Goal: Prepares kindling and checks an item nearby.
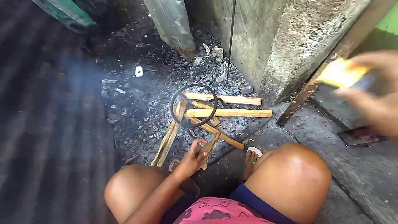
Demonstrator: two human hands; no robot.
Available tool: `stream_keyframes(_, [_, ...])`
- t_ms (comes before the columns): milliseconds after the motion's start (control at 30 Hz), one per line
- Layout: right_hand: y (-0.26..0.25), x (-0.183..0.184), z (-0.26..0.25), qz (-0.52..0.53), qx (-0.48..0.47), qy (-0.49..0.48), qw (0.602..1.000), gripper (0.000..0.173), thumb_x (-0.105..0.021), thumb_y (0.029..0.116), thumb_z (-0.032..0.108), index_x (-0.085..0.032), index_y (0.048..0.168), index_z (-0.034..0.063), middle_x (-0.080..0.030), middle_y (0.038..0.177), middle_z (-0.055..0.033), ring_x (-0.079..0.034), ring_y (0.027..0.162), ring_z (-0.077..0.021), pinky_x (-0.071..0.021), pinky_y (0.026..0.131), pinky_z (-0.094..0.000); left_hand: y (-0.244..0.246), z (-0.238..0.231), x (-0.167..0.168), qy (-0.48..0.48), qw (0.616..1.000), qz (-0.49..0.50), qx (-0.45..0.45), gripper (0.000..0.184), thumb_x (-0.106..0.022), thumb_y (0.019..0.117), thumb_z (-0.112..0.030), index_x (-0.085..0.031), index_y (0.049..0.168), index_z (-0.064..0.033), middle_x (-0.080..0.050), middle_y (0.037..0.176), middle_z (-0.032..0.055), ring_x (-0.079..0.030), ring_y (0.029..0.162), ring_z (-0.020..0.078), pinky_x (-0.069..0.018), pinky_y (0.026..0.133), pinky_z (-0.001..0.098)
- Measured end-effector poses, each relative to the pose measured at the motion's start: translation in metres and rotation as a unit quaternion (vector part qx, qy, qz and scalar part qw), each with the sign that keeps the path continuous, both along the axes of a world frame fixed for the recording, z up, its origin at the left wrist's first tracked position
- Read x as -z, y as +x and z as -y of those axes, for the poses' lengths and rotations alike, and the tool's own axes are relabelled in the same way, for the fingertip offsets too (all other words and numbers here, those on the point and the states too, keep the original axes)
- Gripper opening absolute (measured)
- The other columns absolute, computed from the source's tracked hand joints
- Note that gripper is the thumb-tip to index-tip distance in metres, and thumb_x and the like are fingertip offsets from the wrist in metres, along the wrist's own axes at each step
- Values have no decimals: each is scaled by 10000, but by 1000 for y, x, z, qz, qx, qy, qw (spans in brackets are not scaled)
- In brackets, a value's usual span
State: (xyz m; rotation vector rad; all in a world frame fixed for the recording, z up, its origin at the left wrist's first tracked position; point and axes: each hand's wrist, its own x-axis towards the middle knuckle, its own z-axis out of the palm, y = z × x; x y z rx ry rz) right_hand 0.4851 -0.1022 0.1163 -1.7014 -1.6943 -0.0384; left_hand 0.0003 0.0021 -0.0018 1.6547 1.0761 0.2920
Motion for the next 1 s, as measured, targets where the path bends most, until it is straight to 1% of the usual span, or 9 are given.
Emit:
stream_keyframes(100, [-97,20,-24,-36,-156,-50,986,515,-748,903,194,-610,1389,91,-660,1260,-141,-652,1116,-297,-560,958,-519,4,-1,-11,28,999,40,6,236,-525,1043,-122,-713,1183,-99,-666,1166,5,-637,992,65,-540,880,257])
stream_keyframes(233, [-172,40,-48,-68,-352,-105,928,478,-749,919,142,-623,1379,135,-696,1249,-30,-645,1138,-181,-555,990,-390,14,8,-40,-30,988,154,6,345,-576,1032,-354,-713,1216,-95,-670,1223,-9,-645,1050,77,-555,912,285])
stream_keyframes(300, [-195,38,-53,-68,-396,-120,908,480,-740,925,125,-618,1389,131,-703,1240,-36,-642,1127,-180,-551,969,-362,17,14,-47,-47,976,212,6,360,-655,983,-430,-721,1147,-116,-700,1106,-60,-662,954,36,-572,841,253])
stream_keyframes(467, [-225,39,-50,-127,-419,-118,891,538,-760,924,189,-588,1430,131,-664,1332,-25,-625,1162,-136,-534,1000,-324,7,25,-53,-59,963,260,-42,141,-668,981,-140,-709,1091,-61,-731,939,-24,-685,801,56,-591,740,247])
stream_keyframes(567, [-239,53,-35,-243,-374,-109,888,528,-727,956,225,-554,1437,93,-568,1454,-87,-637,1198,-160,-579,968,-338,-11,20,-62,46,979,195,-27,144,-675,983,-188,-715,1049,-67,-712,958,-28,-670,809,41,-585,750,240])
stream_keyframes(667, [-260,76,-17,-371,-291,-84,878,330,-619,985,128,-576,1301,45,-581,1409,-111,-667,1139,-191,-605,919,-351,-26,10,-84,155,986,56,-20,209,-638,982,-313,-720,932,-127,-667,846,-54,-611,716,25,-534,665,236])
stream_keyframes(733, [-275,84,-10,-470,-252,-127,837,295,-550,1019,94,-552,1302,11,-633,1339,-120,-703,1085,-201,-621,904,-370,-28,6,-97,198,980,-13,-15,252,-618,978,-368,-695,857,-160,-630,760,-59,-580,650,44,-503,604,272])
stream_keyframes(867, [-293,87,-11,-690,-213,-258,642,364,-356,1094,85,-452,1424,-34,-654,1260,-189,-730,989,-273,-620,881,-422,-9,7,-118,281,943,-174,25,316,-589,960,-434,-676,817,-166,-629,784,-24,-602,686,125,-514,620,417])
stream_keyframes(1000, [-292,94,-16,-734,-206,-288,580,329,-351,1103,71,-513,1357,-61,-696,1165,-209,-739,947,-281,-618,873,-423,12,1,-115,330,904,-260,76,341,-566,964,-433,-701,856,-139,-660,832,32,-638,739,222,-517,661,516])
